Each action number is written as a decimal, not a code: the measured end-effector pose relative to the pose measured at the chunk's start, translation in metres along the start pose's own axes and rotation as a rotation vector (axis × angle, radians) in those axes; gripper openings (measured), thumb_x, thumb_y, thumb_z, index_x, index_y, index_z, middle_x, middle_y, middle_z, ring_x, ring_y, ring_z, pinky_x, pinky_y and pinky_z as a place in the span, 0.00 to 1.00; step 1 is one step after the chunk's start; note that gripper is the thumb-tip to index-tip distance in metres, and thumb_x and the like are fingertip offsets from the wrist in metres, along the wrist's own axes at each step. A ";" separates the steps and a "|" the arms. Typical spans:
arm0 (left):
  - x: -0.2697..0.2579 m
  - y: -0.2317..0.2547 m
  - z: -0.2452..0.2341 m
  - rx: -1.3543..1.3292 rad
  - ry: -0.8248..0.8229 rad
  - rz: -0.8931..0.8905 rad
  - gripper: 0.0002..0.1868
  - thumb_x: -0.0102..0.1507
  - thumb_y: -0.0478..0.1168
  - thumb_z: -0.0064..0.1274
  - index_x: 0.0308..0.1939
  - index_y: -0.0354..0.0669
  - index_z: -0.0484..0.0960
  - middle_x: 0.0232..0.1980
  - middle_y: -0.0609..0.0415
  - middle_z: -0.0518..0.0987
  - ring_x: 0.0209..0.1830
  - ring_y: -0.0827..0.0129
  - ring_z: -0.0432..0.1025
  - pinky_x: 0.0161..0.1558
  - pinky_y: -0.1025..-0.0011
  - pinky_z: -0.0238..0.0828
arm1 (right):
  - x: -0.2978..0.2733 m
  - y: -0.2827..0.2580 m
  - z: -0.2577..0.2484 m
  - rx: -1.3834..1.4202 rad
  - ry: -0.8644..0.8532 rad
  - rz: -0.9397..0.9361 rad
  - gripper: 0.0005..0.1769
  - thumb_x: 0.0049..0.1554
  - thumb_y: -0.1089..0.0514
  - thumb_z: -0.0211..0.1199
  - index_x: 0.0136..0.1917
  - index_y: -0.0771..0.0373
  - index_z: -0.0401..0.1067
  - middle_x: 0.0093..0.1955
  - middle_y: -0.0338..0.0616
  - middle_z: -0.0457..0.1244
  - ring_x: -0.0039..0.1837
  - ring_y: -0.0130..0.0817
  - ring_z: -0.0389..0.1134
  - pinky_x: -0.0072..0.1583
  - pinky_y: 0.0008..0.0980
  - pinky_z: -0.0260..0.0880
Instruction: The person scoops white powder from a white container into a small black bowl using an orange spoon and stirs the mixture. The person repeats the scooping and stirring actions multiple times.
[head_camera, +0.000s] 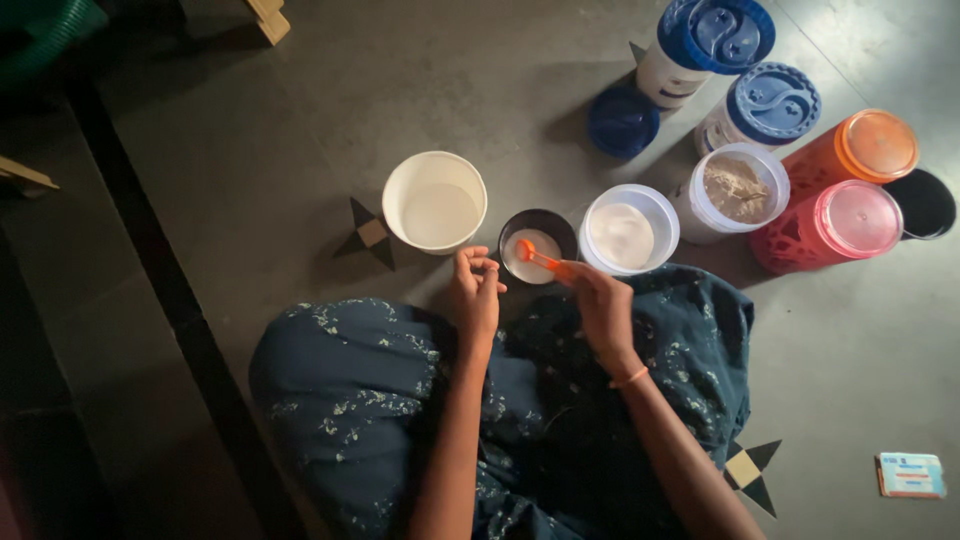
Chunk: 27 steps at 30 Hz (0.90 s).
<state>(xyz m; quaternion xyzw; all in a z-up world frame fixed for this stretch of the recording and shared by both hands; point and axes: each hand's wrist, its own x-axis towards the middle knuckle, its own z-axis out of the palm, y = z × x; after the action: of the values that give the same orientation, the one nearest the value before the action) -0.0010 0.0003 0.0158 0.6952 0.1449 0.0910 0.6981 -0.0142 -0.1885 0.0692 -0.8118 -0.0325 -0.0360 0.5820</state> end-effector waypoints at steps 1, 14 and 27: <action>0.000 -0.002 0.000 -0.003 -0.001 0.005 0.15 0.63 0.31 0.48 0.55 0.36 0.72 0.41 0.52 0.78 0.27 0.71 0.75 0.33 0.74 0.72 | -0.002 0.001 -0.004 0.093 0.028 0.040 0.14 0.64 0.69 0.53 0.60 0.72 0.75 0.54 0.50 0.73 0.58 0.33 0.75 0.60 0.30 0.74; 0.002 -0.008 0.003 0.153 0.065 0.045 0.12 0.64 0.32 0.51 0.51 0.38 0.74 0.37 0.54 0.80 0.23 0.71 0.75 0.30 0.74 0.71 | -0.014 0.003 -0.074 0.404 0.421 -0.038 0.12 0.65 0.70 0.56 0.61 0.76 0.72 0.55 0.49 0.69 0.57 0.38 0.73 0.61 0.31 0.75; -0.003 0.009 0.002 0.193 0.060 0.026 0.12 0.63 0.33 0.51 0.51 0.38 0.74 0.38 0.54 0.81 0.24 0.71 0.77 0.31 0.73 0.72 | -0.015 -0.033 -0.065 -0.386 0.454 -0.259 0.12 0.60 0.74 0.60 0.56 0.70 0.77 0.54 0.53 0.71 0.55 0.41 0.75 0.58 0.34 0.73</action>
<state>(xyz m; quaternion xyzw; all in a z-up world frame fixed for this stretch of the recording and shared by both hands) -0.0024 -0.0021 0.0246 0.7580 0.1646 0.1066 0.6220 -0.0337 -0.2398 0.1195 -0.8674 0.0024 -0.2953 0.4005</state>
